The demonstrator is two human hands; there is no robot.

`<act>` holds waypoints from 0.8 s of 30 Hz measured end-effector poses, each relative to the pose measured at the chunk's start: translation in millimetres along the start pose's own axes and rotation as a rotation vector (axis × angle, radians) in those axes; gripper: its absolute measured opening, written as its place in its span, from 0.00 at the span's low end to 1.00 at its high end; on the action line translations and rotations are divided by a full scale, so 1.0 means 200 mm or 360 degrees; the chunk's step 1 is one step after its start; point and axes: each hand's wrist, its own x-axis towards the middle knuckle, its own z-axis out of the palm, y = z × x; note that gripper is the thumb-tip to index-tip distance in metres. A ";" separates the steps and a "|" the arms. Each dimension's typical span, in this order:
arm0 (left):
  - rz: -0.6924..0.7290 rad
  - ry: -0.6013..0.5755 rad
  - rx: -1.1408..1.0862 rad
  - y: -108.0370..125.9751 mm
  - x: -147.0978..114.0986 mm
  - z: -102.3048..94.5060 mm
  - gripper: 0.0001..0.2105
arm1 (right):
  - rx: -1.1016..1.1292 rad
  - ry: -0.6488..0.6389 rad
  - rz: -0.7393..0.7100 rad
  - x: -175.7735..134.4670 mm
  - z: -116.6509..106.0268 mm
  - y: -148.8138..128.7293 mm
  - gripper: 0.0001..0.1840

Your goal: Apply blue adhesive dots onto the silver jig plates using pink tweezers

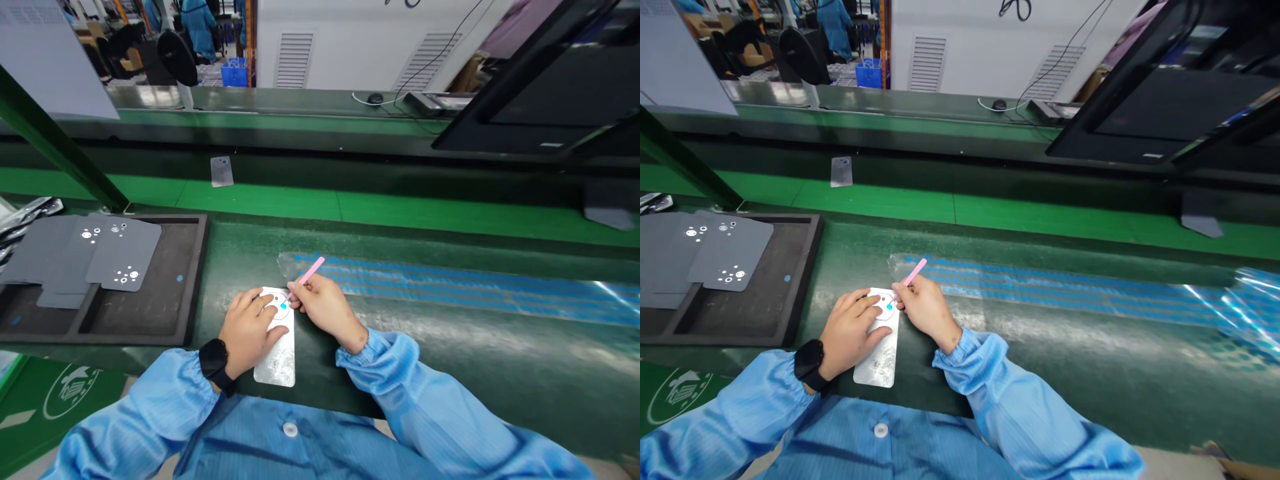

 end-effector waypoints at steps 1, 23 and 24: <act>0.0003 0.0001 -0.0001 0.00 0.00 0.00 0.11 | -0.0008 0.0007 -0.0001 0.00 0.00 0.00 0.10; -0.0014 -0.0131 0.0019 0.03 0.02 -0.02 0.12 | -0.0340 0.0456 -0.0858 -0.08 -0.04 0.05 0.09; -0.0021 -0.0128 0.0013 0.03 0.02 -0.02 0.12 | -0.0406 0.0488 -0.1043 -0.10 -0.05 0.06 0.08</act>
